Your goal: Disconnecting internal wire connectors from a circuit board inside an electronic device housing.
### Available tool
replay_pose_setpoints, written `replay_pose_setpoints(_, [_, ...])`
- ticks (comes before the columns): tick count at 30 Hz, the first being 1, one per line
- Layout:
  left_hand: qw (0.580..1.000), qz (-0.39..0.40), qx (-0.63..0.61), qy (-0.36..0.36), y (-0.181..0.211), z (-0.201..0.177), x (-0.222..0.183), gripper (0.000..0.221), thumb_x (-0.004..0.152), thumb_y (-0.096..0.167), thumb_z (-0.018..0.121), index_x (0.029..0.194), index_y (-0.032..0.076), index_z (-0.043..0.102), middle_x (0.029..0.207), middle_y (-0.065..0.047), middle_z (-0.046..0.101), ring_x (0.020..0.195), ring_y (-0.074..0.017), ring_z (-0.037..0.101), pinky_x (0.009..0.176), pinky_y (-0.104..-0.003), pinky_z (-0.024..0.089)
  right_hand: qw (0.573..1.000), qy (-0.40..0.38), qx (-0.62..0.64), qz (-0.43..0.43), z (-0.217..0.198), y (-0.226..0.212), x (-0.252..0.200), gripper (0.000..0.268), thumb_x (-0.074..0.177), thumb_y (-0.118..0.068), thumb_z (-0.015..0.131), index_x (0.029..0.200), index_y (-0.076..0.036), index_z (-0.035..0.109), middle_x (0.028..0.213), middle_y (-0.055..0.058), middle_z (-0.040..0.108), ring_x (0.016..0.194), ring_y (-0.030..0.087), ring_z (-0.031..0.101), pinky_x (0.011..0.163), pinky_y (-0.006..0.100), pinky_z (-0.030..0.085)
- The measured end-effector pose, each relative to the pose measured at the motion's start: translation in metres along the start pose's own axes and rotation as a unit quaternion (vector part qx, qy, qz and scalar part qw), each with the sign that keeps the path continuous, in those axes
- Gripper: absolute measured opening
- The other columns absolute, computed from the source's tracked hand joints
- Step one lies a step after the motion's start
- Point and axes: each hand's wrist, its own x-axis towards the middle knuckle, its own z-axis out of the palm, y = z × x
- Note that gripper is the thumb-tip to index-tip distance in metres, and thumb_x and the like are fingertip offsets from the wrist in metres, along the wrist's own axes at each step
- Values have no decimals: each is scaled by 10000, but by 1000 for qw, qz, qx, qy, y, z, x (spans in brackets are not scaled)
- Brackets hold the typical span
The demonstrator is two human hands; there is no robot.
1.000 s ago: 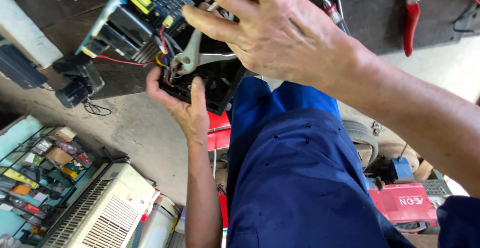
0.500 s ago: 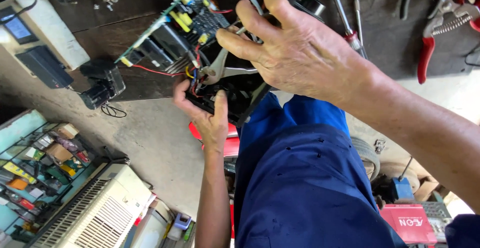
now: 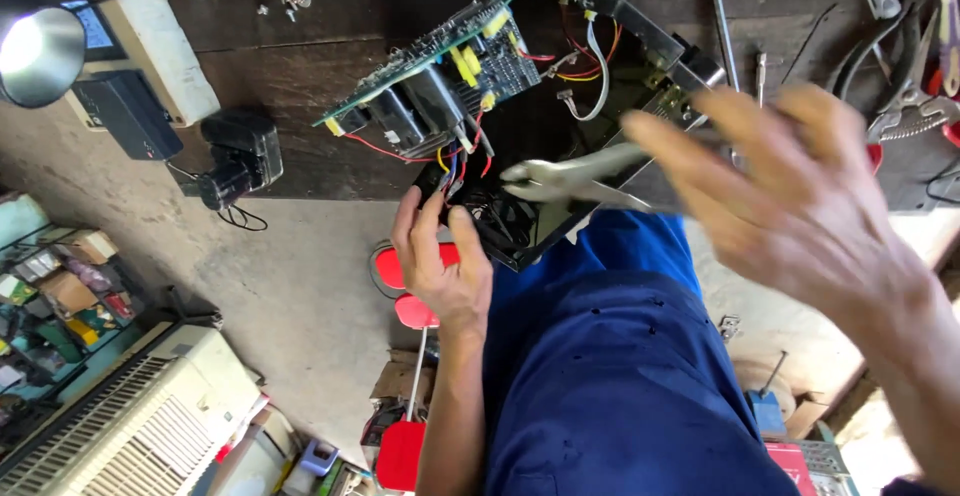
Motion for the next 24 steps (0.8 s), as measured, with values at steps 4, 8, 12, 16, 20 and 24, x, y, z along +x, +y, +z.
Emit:
replay_pose_setpoints(4, [993, 86, 85, -6, 0, -9, 17, 119, 903, -27, 792, 1001, 37, 771, 1089, -112, 661, 791, -201, 616, 615, -276, 529, 975, 61, 131, 167, -9, -30, -60, 125, 968, 160, 760, 892, 64, 733, 1301, 86, 801, 1113, 358, 655, 1014, 449, 358])
replay_pose_setpoints(8, [990, 100, 103, -2, 20, -5, 28, 101, 866, -75, 756, 889, 19, 729, 995, -71, 609, 877, -268, 601, 763, -384, 527, 943, 91, 170, 273, 12, -80, -107, 207, 1042, 61, 651, 1146, 167, 795, 1311, 150, 737, 1105, 375, 597, 919, 475, 365])
replay_pose_setpoints(12, [989, 71, 126, 6, 23, -4, 27, 93, 836, -60, 693, 835, 32, 683, 976, -65, 618, 868, -269, 614, 705, -370, 542, 861, 129, 237, 432, 20, -114, -126, 261, 981, 150, 642, 1221, 243, 685, 1350, 326, 649, 1087, 434, 622, 914, 500, 486])
replay_pose_setpoints(16, [988, 71, 132, -43, 24, -5, 28, 45, 835, -45, 612, 841, -9, 637, 1008, -106, 562, 900, -306, 567, 768, -401, 524, 840, 105, 147, 512, 47, -108, -142, 301, 1038, 136, 652, 1318, 241, 690, 1382, 342, 632, 1090, 484, 669, 837, 516, 532])
replay_pose_setpoints(20, [985, 106, 106, -82, 26, -8, 34, 36, 864, -21, 635, 843, -34, 662, 1023, -140, 524, 932, -315, 546, 768, -423, 521, 845, 55, 102, 522, 55, -75, -127, 442, 1010, 49, 614, 1414, 214, 682, 1394, 279, 598, 1061, 410, 665, 875, 468, 502])
replay_pose_setpoints(24, [987, 100, -8, -128, 15, -21, 38, 66, 931, 30, 667, 985, 15, 701, 1042, -122, 625, 983, -275, 594, 886, -399, 490, 847, 15, -23, 530, 83, -52, -122, 472, 926, -104, 708, 1348, 109, 717, 1476, 130, 547, 994, 279, 560, 823, 378, 435])
